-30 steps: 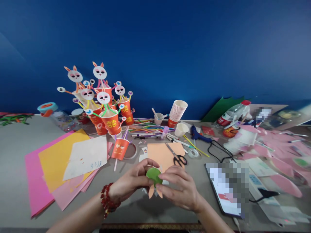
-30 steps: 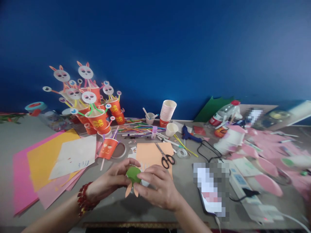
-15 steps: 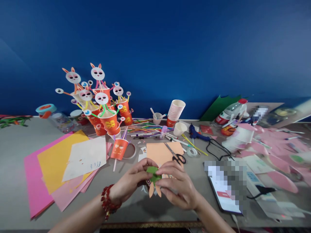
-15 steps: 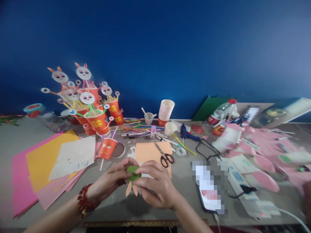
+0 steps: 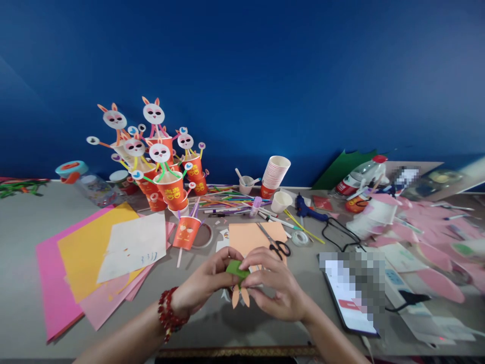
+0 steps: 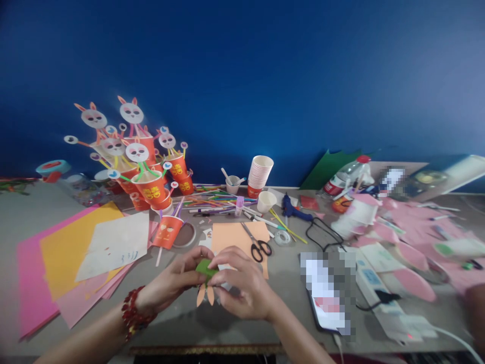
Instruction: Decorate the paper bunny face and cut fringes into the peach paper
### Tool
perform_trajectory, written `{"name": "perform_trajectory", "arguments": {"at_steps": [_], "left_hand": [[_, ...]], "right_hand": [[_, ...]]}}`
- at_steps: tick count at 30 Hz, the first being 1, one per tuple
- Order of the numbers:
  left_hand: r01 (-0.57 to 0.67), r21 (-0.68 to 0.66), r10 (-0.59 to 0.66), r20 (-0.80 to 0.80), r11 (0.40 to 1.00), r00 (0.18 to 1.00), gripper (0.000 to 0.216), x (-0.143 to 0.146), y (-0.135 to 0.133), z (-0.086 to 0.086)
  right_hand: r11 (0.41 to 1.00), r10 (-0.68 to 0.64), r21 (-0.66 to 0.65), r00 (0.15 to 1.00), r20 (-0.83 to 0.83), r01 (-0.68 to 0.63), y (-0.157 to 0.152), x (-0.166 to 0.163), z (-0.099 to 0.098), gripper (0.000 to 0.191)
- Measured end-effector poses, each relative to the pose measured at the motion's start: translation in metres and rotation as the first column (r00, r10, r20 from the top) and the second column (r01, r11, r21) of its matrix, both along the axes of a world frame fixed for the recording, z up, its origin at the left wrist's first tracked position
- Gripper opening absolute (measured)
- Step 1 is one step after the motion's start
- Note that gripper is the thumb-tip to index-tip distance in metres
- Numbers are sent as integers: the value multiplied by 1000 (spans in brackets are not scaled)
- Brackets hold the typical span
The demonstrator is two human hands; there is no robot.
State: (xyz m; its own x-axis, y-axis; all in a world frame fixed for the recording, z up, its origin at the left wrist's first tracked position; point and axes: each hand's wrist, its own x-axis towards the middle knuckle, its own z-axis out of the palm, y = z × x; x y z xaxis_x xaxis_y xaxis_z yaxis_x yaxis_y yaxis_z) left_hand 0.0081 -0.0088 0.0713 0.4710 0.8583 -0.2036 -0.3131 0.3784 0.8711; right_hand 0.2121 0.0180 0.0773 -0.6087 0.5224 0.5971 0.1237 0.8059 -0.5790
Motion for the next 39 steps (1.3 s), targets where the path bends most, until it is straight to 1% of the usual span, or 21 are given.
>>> {"name": "perform_trajectory", "arguments": {"at_steps": [4,7,14,20,26,28,30,32,34,35,36,38,39], "left_hand": [[-9,46,11,-34,999,999,35,0,1,-3],[3,73,-1,-24,997,1000,37,1,1,-5],[15,97,-15,-7,995,1000,41,2,0,-10],[-13,114,17,-36,993,999,40,4,-2,-13],[-32,62,35,-44,998,998,42,7,-5,-12],[-55,46,57,-42,997,998,42,8,-5,-12],[-75,34,77,-47,997,996,41,9,-5,-12],[-90,23,91,-61,996,994,41,10,-5,-12],[-104,20,106,-83,994,991,39,10,-4,-12],[-118,26,120,-98,993,988,38,10,-4,-12],[-130,36,133,-112,991,985,37,10,-4,-12],[-146,61,153,-137,987,979,34,11,-4,-12],[-149,69,158,-147,986,976,33,11,-4,-13]], "right_hand": [[999,26,-43,1000,13,-26,2,0,1,16],[998,29,-63,1000,7,-29,3,0,-1,14],[988,53,-145,999,10,-51,4,-1,-3,19],[979,75,-192,997,35,-67,5,-2,0,22],[968,94,-236,996,13,-88,4,0,-2,22],[964,77,-254,997,-24,-80,2,2,-5,25],[961,-19,-276,997,-76,-3,-2,3,-11,27],[934,-169,-339,977,-133,115,-6,2,-18,22],[873,-265,-455,954,-138,177,-10,0,-26,11],[836,-273,-519,955,-115,177,-12,-3,-29,6],[798,-260,-579,962,-82,166,-14,-5,-31,6],[728,-230,-667,973,-25,155,-17,-10,-35,12],[703,-226,-694,974,-10,156,-19,-13,-35,14]]}}
